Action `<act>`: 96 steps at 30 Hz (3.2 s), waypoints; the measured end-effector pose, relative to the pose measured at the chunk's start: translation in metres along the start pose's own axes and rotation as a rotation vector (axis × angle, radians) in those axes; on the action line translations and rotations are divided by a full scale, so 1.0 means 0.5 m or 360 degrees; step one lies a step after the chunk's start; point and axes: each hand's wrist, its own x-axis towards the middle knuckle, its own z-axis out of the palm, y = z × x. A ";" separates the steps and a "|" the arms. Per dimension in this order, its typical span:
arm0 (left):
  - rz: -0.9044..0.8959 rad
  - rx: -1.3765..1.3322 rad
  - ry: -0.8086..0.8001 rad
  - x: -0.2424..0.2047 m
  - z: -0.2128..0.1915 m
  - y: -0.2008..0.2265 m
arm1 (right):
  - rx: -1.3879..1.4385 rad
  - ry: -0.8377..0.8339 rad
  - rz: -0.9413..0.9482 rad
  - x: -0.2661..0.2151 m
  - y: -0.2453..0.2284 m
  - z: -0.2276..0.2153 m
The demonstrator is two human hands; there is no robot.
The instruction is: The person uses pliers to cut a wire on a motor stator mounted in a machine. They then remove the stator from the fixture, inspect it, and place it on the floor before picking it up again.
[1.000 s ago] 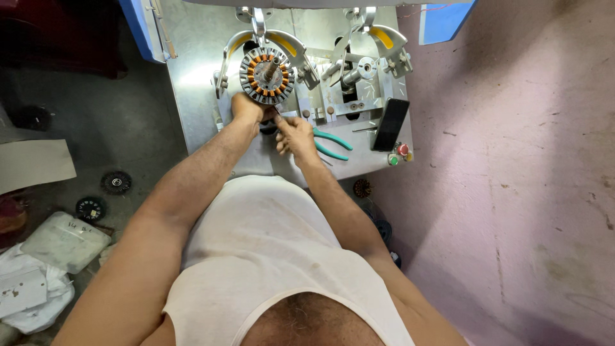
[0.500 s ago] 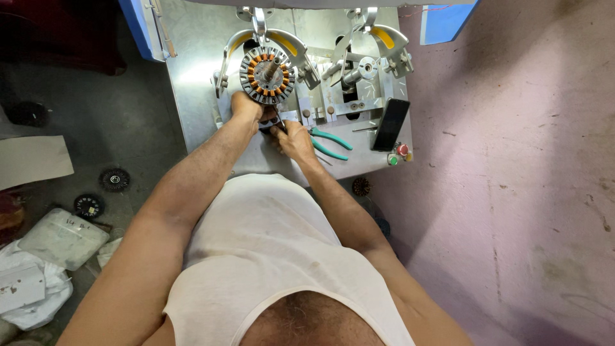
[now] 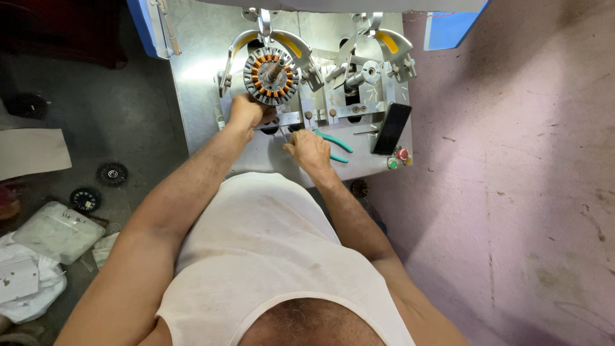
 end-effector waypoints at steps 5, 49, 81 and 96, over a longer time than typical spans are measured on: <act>0.0134 -0.0107 0.0092 -0.071 -0.010 0.047 | -0.0173 -0.0167 -0.0140 -0.023 0.005 0.005; 0.0060 -0.0598 -0.0200 -0.150 -0.006 0.139 | 0.0657 0.0883 -0.0879 0.111 -0.146 -0.248; 0.0752 0.0460 0.0020 -0.078 -0.026 0.058 | 0.0192 0.0419 -0.0865 0.153 -0.134 -0.214; -0.0034 -0.1424 -0.0699 0.158 0.029 -0.090 | 0.0235 0.0511 -0.0945 0.165 -0.125 -0.202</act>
